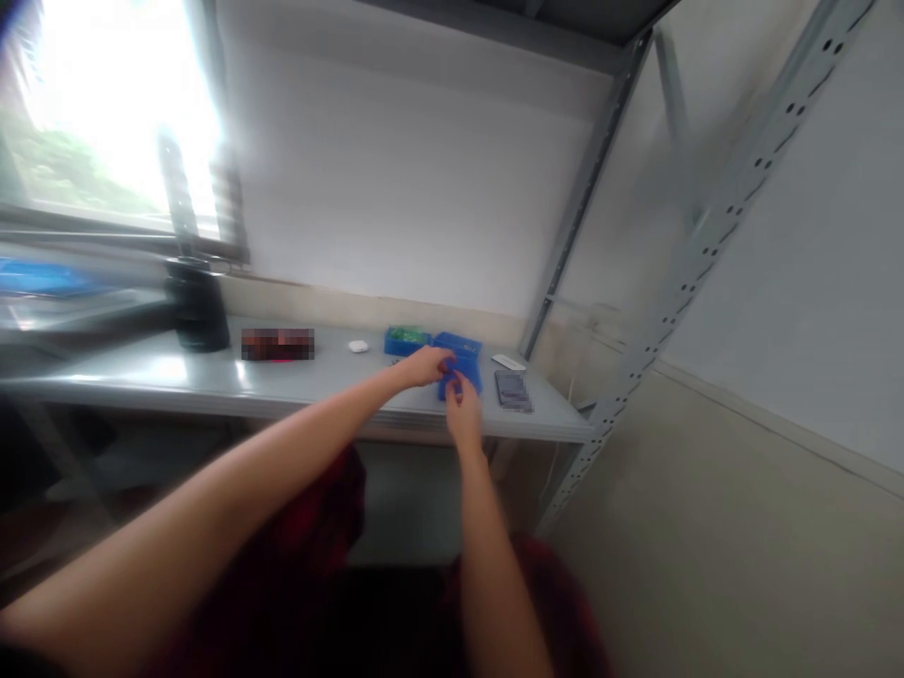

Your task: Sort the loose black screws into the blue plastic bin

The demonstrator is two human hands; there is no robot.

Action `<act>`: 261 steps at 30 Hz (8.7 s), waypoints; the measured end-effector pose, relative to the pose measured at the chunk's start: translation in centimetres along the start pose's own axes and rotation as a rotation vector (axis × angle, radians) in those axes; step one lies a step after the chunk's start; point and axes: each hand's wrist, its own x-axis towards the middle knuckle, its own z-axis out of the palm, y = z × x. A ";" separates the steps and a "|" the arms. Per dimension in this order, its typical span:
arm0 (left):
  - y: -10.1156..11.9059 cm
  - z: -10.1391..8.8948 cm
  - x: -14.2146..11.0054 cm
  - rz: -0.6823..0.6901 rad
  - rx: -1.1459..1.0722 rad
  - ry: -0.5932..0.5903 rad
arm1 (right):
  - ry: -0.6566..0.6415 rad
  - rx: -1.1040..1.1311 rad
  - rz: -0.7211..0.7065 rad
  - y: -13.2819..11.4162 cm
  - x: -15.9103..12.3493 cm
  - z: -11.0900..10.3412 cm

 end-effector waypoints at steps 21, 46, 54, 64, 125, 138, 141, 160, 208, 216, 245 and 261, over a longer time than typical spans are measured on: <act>-0.3 -0.4 -1.0 0.074 0.170 -0.096 | -0.004 0.075 0.034 0.7 -0.5 0.3; -1.3 -0.7 -1.2 0.049 0.116 -0.070 | -0.034 0.023 0.030 1.7 -0.5 0.5; -0.6 -0.5 -1.2 0.046 0.131 -0.077 | -0.037 -0.010 0.049 1.4 -0.5 0.4; -0.6 -0.7 -1.2 0.030 0.121 -0.032 | -0.019 -0.008 0.036 1.7 -0.5 0.5; 0.4 -0.6 -1.2 0.061 0.108 -0.086 | -0.075 -0.041 -0.002 1.0 -1.2 0.8; 0.4 0.1 -0.5 0.073 0.080 -0.097 | -0.065 -0.068 -0.007 0.9 -1.2 0.8; 0.5 0.1 -0.6 0.071 0.078 -0.117 | -0.062 -0.058 -0.005 1.0 -1.2 0.8; -0.3 0.0 -0.5 0.070 0.077 -0.066 | 0.062 0.329 0.179 -0.1 -0.4 0.8; -0.8 -0.4 -1.0 0.088 0.107 -0.061 | 0.107 0.482 0.304 1.3 0.0 0.3; 0.9 -0.6 -1.0 0.118 0.007 0.076 | 0.003 0.842 0.404 -0.2 -0.3 0.8; 2.2 0.3 -0.3 0.265 0.011 0.064 | -0.092 1.160 0.445 -1.1 -0.6 -0.6; -6.4 2.0 -2.8 0.231 -0.013 -0.024 | 0.108 -0.202 0.070 -1.4 5.3 -3.5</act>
